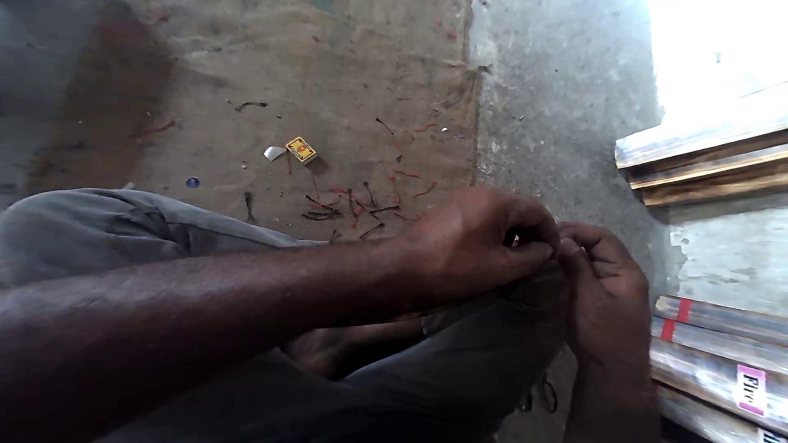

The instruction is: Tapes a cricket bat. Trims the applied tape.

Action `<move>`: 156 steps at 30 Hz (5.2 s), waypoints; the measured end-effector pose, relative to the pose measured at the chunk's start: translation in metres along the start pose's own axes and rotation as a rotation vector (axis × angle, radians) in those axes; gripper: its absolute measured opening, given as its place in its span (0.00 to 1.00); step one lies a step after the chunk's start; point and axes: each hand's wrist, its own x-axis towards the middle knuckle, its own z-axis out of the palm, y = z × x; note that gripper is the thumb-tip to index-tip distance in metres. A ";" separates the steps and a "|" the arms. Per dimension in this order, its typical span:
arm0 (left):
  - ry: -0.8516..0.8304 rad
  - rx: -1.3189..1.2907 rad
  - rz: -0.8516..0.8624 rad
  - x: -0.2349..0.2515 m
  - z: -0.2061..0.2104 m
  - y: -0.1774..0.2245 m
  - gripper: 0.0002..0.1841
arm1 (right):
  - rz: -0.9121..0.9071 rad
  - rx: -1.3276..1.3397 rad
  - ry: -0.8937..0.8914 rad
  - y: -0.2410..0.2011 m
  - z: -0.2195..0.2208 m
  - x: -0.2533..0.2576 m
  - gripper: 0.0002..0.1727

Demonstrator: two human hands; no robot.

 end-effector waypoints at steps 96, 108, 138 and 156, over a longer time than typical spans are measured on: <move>0.050 0.256 -0.348 0.011 0.006 -0.002 0.14 | -0.195 -1.170 -0.706 -0.022 -0.175 0.001 0.16; 0.072 0.306 -0.188 0.012 0.009 -0.007 0.14 | -0.291 -1.272 -0.885 -0.054 -0.162 0.018 0.09; -0.307 0.915 -0.435 0.039 0.021 0.021 0.29 | 1.097 -0.760 -0.589 0.162 -0.108 -0.237 0.37; -0.303 0.818 -0.449 0.043 0.016 0.014 0.27 | 0.870 -0.791 -0.810 0.218 -0.121 -0.210 0.30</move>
